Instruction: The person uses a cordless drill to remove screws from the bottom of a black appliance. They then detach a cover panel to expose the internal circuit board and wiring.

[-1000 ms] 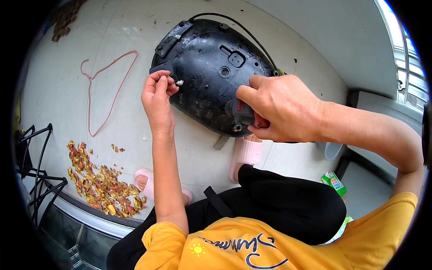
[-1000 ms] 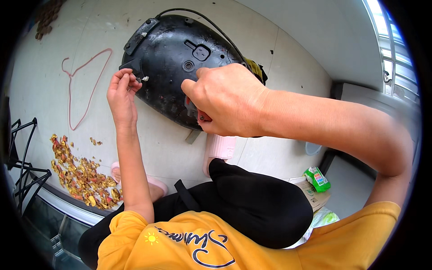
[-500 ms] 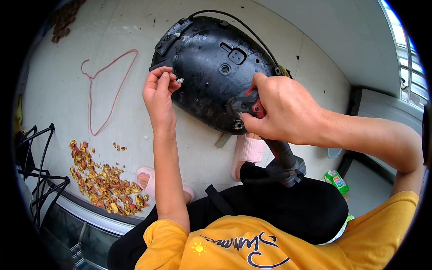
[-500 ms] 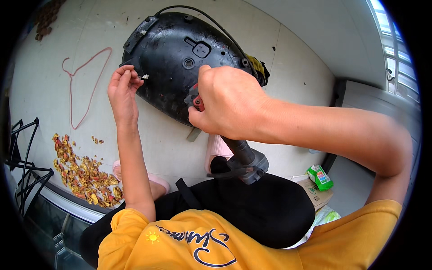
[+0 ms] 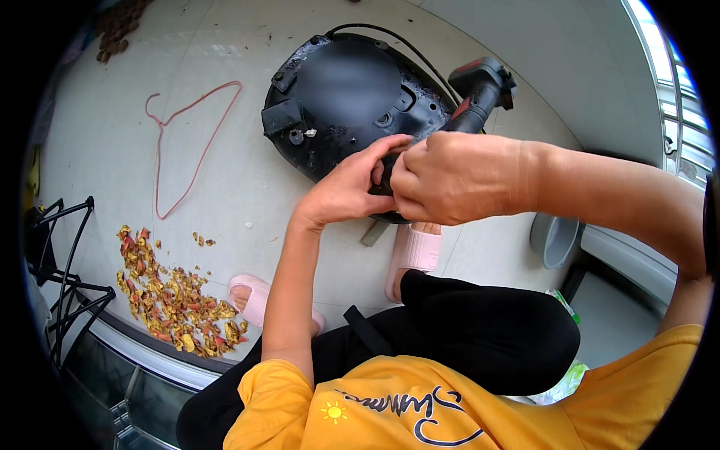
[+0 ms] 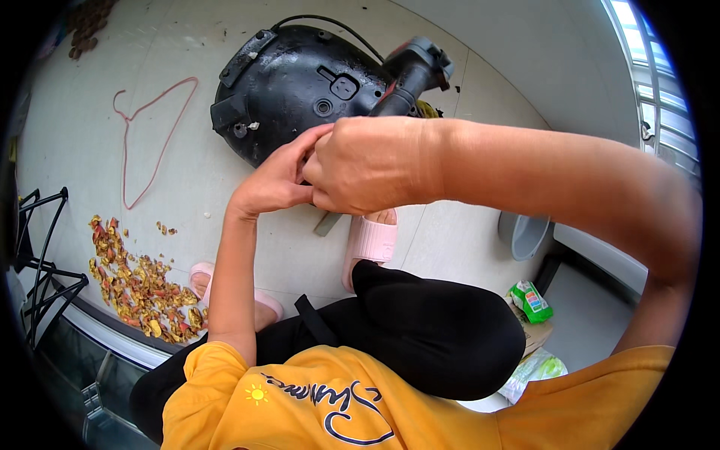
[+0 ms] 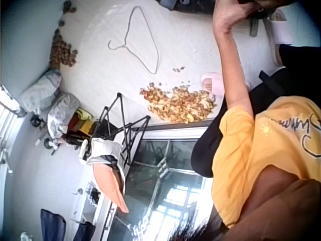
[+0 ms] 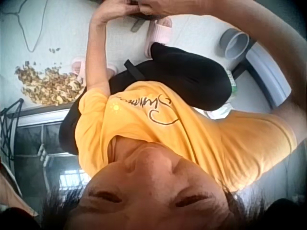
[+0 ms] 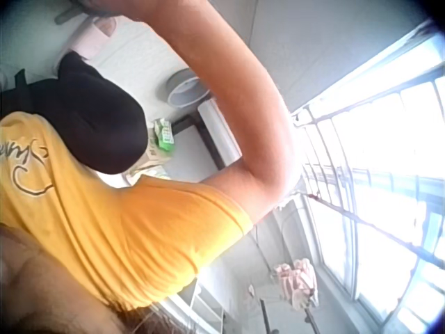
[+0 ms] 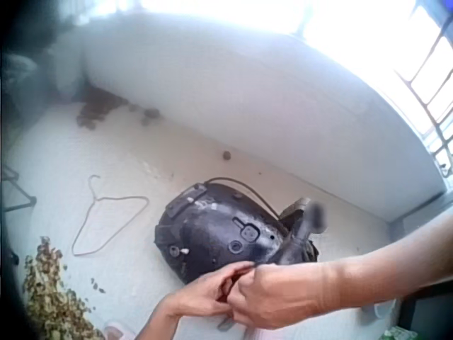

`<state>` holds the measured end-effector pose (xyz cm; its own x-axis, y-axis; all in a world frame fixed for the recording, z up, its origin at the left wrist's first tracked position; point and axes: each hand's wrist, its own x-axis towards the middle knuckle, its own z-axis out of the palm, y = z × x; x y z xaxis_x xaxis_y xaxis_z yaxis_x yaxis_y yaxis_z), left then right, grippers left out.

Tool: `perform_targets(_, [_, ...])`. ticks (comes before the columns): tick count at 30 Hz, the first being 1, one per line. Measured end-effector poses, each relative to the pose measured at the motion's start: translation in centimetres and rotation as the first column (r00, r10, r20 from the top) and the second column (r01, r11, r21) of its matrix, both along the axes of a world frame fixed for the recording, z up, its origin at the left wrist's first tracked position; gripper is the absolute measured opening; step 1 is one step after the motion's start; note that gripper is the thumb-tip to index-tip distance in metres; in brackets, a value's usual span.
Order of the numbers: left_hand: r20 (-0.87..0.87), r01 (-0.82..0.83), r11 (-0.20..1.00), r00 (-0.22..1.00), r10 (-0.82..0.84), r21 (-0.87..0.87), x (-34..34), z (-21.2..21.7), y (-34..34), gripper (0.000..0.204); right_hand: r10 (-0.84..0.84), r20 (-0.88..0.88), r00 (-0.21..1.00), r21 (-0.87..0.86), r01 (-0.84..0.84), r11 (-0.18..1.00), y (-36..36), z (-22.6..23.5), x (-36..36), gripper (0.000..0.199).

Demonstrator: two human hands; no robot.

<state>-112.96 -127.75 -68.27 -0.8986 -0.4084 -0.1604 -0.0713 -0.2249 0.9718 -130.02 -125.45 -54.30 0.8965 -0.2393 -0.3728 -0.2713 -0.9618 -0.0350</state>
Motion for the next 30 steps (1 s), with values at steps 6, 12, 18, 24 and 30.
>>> perform_targets(6, [-0.064,-0.175,0.907,0.985,0.163,-0.383,-2.1,0.2,2.0,0.060,-0.217,-0.143,0.966,0.050,0.226,0.973,1.2,1.5,1.0,0.047])
perform_targets(12, [-0.085,-0.295,0.834,0.953,0.290,-0.466,-1.9,0.2,2.9,0.066,-0.992,0.108,-0.068,0.152,0.987,-0.052,2.7,4.8,1.4,0.075])
perform_targets(18, [-0.057,-0.298,0.822,0.949,0.311,-0.486,-1.5,0.3,4.1,0.067,-0.394,-0.706,-0.589,0.259,0.302,-0.917,1.3,2.5,3.2,0.042])
perform_targets(24, [-0.127,-0.121,0.980,0.987,0.101,-0.156,1.0,-2.0,1.1,0.055,-0.873,-0.479,-0.088,0.282,0.927,-0.248,1.0,1.7,2.4,0.032])
perform_targets(30, [-0.165,-0.045,0.817,0.971,0.170,0.575,5.4,-3.0,-5.1,0.031,-0.380,-0.247,0.891,0.017,0.396,0.918,1.4,2.3,3.5,0.048])
